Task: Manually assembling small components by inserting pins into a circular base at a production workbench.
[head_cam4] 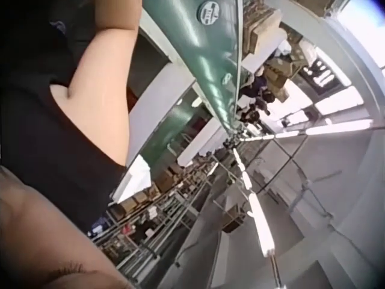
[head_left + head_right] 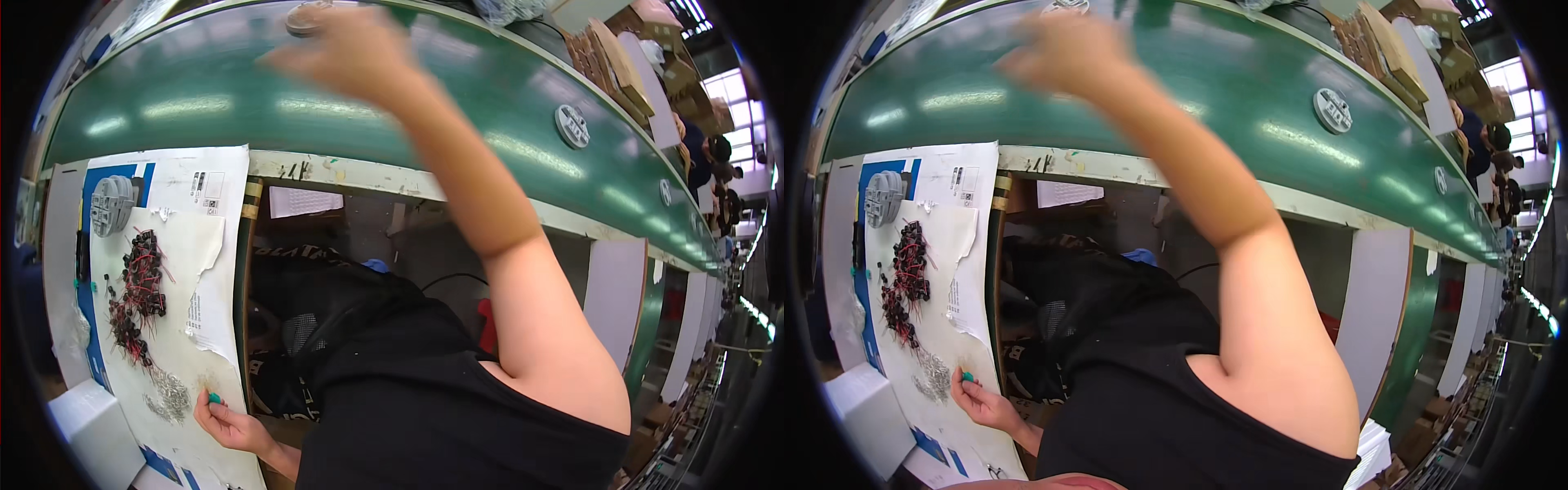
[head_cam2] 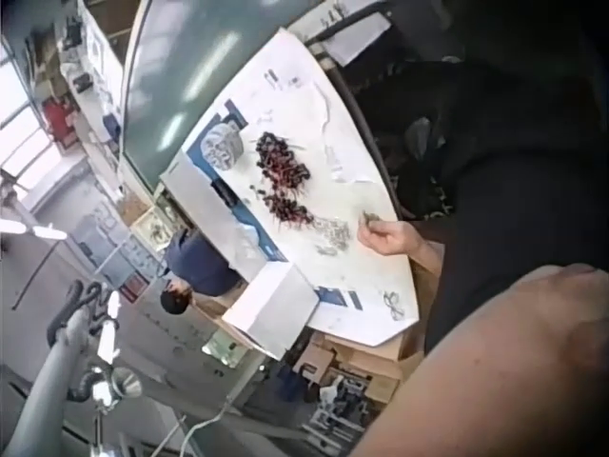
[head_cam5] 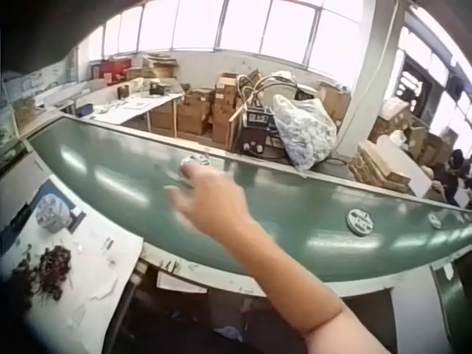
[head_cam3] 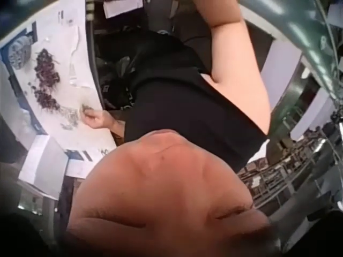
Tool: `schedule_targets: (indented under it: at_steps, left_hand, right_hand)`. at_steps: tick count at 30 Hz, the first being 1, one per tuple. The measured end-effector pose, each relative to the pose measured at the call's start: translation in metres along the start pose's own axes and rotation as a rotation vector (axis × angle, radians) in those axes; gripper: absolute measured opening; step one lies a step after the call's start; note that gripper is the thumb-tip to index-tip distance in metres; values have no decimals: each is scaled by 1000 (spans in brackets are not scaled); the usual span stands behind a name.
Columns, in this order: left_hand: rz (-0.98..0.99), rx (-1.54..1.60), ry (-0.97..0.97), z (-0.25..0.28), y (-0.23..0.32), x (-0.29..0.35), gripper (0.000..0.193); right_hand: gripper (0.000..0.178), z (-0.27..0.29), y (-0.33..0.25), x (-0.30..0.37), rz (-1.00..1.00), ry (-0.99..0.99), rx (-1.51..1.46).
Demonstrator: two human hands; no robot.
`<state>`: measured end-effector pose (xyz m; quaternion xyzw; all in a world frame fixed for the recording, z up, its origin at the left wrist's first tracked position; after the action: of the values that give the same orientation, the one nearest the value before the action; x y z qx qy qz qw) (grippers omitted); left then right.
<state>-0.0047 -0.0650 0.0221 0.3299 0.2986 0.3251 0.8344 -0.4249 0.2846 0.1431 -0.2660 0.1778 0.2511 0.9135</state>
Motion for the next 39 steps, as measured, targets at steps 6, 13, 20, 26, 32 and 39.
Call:
schedule_targets:
  at_steps: [6, 13, 20, 26, 32, 39]
  left_hand:
    - [-149, 98, -132, -21, 15, -9, 28]
    - [-163, 75, -129, -34, 27, -10, 25]
    - [-173, 36, -113, -38, 41, -10, 24]
    - [-153, 11, -96, -30, 45, -6, 23]
    - [-148, -9, -59, -15, 47, -8, 22]
    - [-179, -30, -17, -16, 59, -15, 27]
  right_hand:
    - [134, 226, 269, 269, -1009, 363, 809]
    - [139, 201, 312, 328, -893, 356, 493]
    - [131, 95, 92, 207, 109, 563, 135]
    - [129, 69, 50, 171, 155, 508, -11]
    - [126, 90, 182, 146, -365, 343, 308]
    - [127, 117, 460, 184, -466, 27, 500]
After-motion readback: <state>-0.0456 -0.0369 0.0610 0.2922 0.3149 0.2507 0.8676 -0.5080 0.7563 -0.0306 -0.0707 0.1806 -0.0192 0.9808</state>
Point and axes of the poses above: each hand's wrist, its own x-axis away from the middle knuckle, its own z-axis out of the back of the hand, y = z × x, the point moved 7 cm from there along -x, towards the middle knuckle, and after that the axes turned 13 degrees about z, right-handed, at the moved point
